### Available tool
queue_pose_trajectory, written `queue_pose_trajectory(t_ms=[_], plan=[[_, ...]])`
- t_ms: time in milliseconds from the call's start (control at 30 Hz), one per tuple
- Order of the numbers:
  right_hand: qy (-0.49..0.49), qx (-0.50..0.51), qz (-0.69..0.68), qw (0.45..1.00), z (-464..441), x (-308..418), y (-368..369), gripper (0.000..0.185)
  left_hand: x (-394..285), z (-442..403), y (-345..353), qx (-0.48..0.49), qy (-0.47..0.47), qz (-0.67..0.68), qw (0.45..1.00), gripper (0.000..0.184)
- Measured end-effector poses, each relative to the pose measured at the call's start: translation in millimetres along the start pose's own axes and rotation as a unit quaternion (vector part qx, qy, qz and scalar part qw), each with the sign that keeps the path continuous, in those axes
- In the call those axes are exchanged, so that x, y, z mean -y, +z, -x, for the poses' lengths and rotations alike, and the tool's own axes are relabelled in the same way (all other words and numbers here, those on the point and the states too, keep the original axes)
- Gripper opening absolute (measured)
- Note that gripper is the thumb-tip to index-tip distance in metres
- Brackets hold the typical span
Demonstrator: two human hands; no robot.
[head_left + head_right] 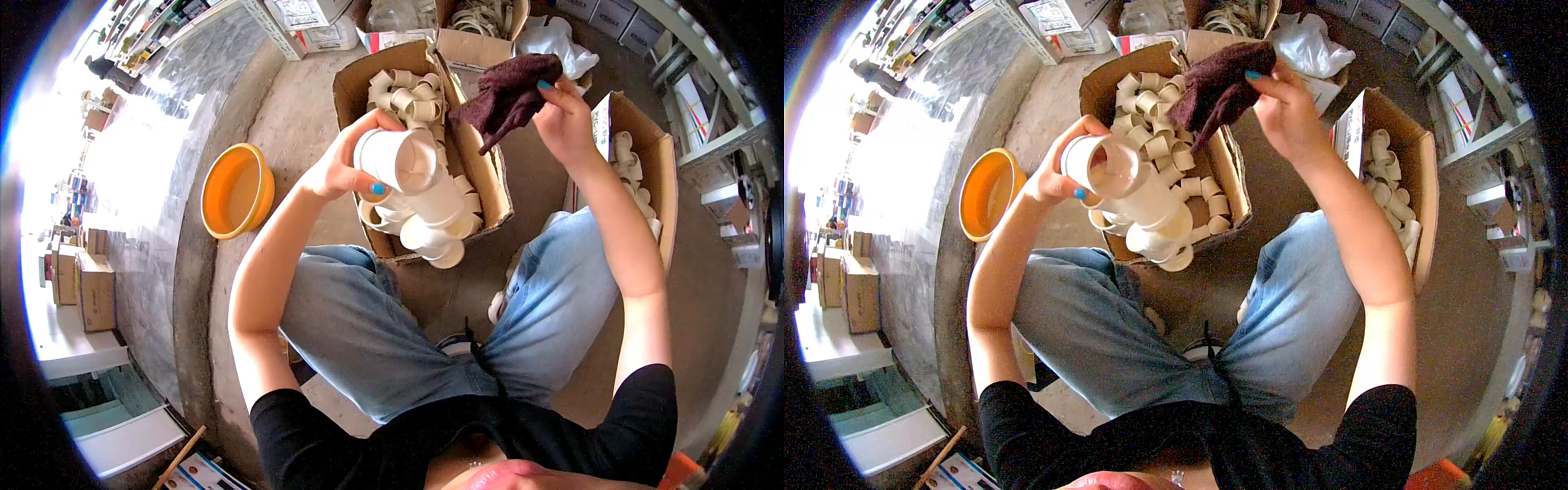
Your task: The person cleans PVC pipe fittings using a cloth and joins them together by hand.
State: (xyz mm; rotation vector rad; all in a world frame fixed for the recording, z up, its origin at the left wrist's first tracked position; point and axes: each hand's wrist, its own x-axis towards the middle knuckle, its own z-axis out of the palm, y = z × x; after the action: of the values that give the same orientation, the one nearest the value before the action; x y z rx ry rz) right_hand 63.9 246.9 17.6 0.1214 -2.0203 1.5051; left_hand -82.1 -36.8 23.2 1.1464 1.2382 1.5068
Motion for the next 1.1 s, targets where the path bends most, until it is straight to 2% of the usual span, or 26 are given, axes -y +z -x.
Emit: queue_pose_trajectory(t_ms=[33, 67, 100, 167, 200, 300, 333, 433, 467, 567, 600, 633, 700, 733, 767, 833, 967, 1100], plan=[[-0.012, -0.019, 0.137, 0.990, 3, -10, 0, 0.028, -3, 0, 1, 0.022, 0.001, -0.008, 1.000, 0.063], [0.081, 0.007, -0.080, 0.993, 3, -18, -1, 0.028, -7, -1, 4, 0.035, 0.003, -0.028, 0.999, 0.068], [0.180, -0.008, -0.287, 0.941, 3, -26, -2, 0.032, -7, -1, 4, 0.038, 0.005, -0.046, 0.998, 0.068], [0.259, 0.062, -0.510, 0.818, 1, 27, 24, 0.038, -6, -1, 5, 0.045, 0.009, -0.082, 0.996, 0.069], [0.264, 0.053, -0.464, 0.844, 4, 28, 30, 0.043, -5, 0, 4, 0.050, 0.006, -0.073, 0.996, 0.068], [0.335, 0.070, -0.410, 0.846, 8, 28, 36, 0.044, -5, 0, 5, 0.035, 0.032, -0.104, 0.993, 0.068], [0.328, 0.039, -0.363, 0.871, 9, 31, 43, 0.041, -5, 1, 5, 0.031, 0.032, -0.109, 0.993, 0.068], [0.297, 0.043, -0.314, 0.901, 10, 31, 48, 0.034, -5, 1, 4, 0.021, 0.033, -0.119, 0.992, 0.067], [0.294, 0.002, -0.271, 0.916, 10, 33, 53, 0.029, -5, 0, 4, 0.019, 0.035, -0.117, 0.992, 0.066], [0.173, -0.017, -0.075, 0.982, 16, 28, 53, 0.026, -4, -1, 3, 0.007, 0.048, -0.121, 0.992, 0.064], [0.134, 0.008, -0.104, 0.985, 21, 44, 56, 0.028, -3, -2, 3, 0.001, 0.054, -0.123, 0.991, 0.064], [-0.002, 0.007, -0.011, 1.000, 22, 27, 58, 0.031, -3, -2, 3, -0.012, 0.050, -0.128, 0.990, 0.063], [-0.068, 0.086, 0.112, 0.988, 29, 46, 57, 0.038, -4, -3, 5, -0.038, 0.042, -0.139, 0.989, 0.062], [-0.186, 0.086, 0.209, 0.956, 26, 51, 61, 0.041, -6, -4, 8, -0.045, 0.021, -0.137, 0.989, 0.061], [-0.191, 0.100, 0.262, 0.941, 30, 59, 64, 0.044, -8, -5, 11, -0.051, -0.002, -0.135, 0.990, 0.061], [-0.276, 0.100, 0.317, 0.902, 30, 55, 69, 0.044, -7, -7, 18, -0.062, -0.036, -0.124, 0.990, 0.060], [-0.315, 0.075, 0.387, 0.863, 28, 42, 75, 0.036, 2, -8, 27, -0.093, -0.060, -0.081, 0.991, 0.053], [-0.154, 0.087, 0.226, 0.958, 28, 39, 84, 0.035, -4, -6, 33, -0.137, -0.048, -0.062, 0.987, 0.048]])
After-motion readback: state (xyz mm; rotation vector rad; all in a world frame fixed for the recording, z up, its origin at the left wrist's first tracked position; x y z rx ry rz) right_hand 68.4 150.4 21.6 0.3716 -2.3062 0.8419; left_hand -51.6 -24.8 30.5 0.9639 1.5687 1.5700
